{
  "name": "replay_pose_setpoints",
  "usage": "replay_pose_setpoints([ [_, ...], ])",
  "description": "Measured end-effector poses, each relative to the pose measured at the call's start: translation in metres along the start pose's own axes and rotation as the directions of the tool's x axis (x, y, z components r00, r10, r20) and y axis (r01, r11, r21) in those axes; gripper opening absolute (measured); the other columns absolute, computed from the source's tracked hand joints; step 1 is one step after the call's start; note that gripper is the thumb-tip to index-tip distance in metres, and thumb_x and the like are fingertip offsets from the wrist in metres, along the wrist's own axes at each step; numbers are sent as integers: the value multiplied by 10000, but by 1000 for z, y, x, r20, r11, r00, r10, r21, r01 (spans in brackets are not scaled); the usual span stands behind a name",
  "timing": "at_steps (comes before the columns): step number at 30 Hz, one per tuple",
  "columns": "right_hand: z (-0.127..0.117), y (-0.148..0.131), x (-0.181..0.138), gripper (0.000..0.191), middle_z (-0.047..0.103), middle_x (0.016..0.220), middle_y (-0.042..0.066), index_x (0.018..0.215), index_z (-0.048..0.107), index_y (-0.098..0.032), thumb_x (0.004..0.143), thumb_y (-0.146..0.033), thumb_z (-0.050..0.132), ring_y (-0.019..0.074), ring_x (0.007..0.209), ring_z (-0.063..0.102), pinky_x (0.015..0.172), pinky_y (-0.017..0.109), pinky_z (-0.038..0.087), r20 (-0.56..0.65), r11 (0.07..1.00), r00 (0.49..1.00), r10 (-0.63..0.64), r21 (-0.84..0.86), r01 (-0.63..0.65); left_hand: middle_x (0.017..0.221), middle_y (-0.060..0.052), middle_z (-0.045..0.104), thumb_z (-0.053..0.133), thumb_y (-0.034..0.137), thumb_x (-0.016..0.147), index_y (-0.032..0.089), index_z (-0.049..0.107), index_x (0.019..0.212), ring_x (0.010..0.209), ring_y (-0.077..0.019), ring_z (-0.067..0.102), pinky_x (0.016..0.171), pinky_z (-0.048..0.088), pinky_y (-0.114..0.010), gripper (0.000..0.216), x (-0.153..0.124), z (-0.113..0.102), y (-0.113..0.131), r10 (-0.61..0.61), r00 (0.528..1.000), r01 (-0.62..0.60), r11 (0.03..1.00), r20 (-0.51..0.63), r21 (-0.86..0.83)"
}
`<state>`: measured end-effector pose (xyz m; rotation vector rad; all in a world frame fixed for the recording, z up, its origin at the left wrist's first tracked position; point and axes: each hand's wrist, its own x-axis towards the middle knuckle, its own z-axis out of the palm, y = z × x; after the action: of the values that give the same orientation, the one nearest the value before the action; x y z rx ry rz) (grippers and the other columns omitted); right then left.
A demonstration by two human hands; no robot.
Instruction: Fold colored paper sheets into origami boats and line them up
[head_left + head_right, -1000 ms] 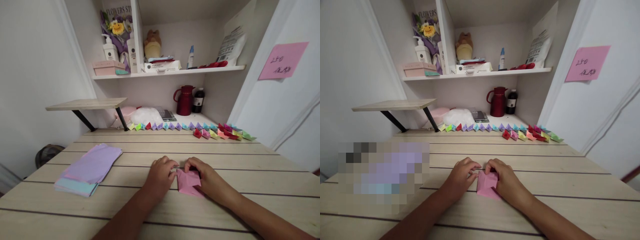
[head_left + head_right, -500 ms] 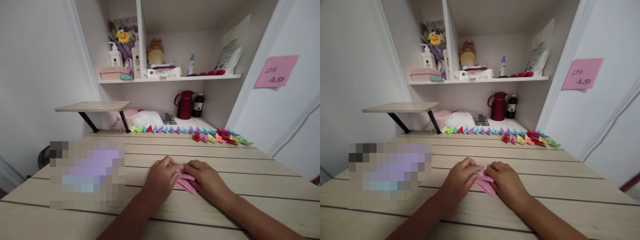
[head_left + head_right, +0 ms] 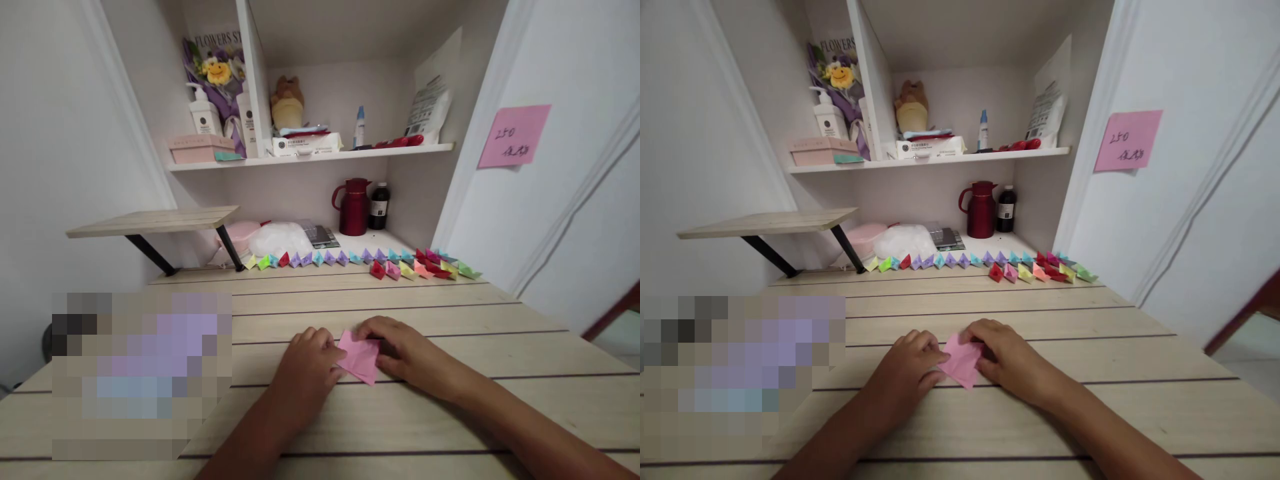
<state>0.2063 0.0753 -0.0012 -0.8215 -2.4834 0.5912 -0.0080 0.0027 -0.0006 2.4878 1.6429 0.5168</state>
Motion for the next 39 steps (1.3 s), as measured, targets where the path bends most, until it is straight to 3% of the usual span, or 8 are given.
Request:
replay_pose_setpoints([
  [13,-1,7,1,13,649,1070,50,811,623,-234,822,-240,621,233,985,581,890,376,424,-4,995,998,69,-71,-69,980,-36,625,602,282,847,291,726,999,953,-221,549,868,380,-386,197,8,7,-5,-169,985,152,953,-45,-262],
  [18,7,10,5,103,648,995,53,788,614,-225,864,-292,594,227,939,575,843,368,433,-71,991,993,99,-87,-105,934,-42,649,453,278,911,270,726,957,924,-220,572,842,390,-384,276,12,6,-5,-230,972,204,928,-49,-313],
  [22,11,13,9,137,630,913,49,755,590,-215,862,-301,590,220,877,565,791,357,440,-104,985,987,124,-109,-135,934,-38,654,499,224,867,238,696,909,929,-225,573,858,387,-391,202,13,9,-4,-256,964,228,931,-65,-284],
  [26,13,14,12,158,606,883,49,763,586,-211,872,-324,573,221,842,552,768,363,431,-98,974,987,125,-175,-141,1059,-61,618,570,158,792,223,623,1104,1020,-242,543,911,380,-411,323,11,12,-3,-292,953,265,932,-79,-246],
  [29,15,14,15,176,591,868,53,766,579,-211,880,-343,563,233,842,549,762,368,423,-91,960,988,127,-240,-146,1209,-76,552,545,119,797,295,520,1295,1105,-245,513,947,377,-421,529,9,10,-1,-242,968,225,954,-66,-197],
  [32,16,11,16,179,584,865,58,772,572,-211,872,-359,572,241,843,551,754,367,420,-97,949,986,136,-273,-158,1336,-75,492,483,79,818,372,572,1254,1165,-272,490,968,366,-457,532,8,7,0,-144,990,143,988,-8,-63],
  [36,12,12,13,118,594,925,56,895,586,-220,839,-322,608,232,865,566,759,353,439,-108,959,979,172,-209,-191,1396,-95,487,475,60,799,356,608,1226,1225,-319,459,975,353,-508,536,7,5,1,-67,995,62,996,77,68],
  [39,3,24,8,232,601,1008,54,1029,596,-238,802,-271,634,214,870,584,761,337,457,-104,965,972,211,-138,-225,1389,-103,509,479,59,775,321,614,1223,1210,-331,475,952,370,-514,536,7,3,2,-42,994,30,994,105,107],
])
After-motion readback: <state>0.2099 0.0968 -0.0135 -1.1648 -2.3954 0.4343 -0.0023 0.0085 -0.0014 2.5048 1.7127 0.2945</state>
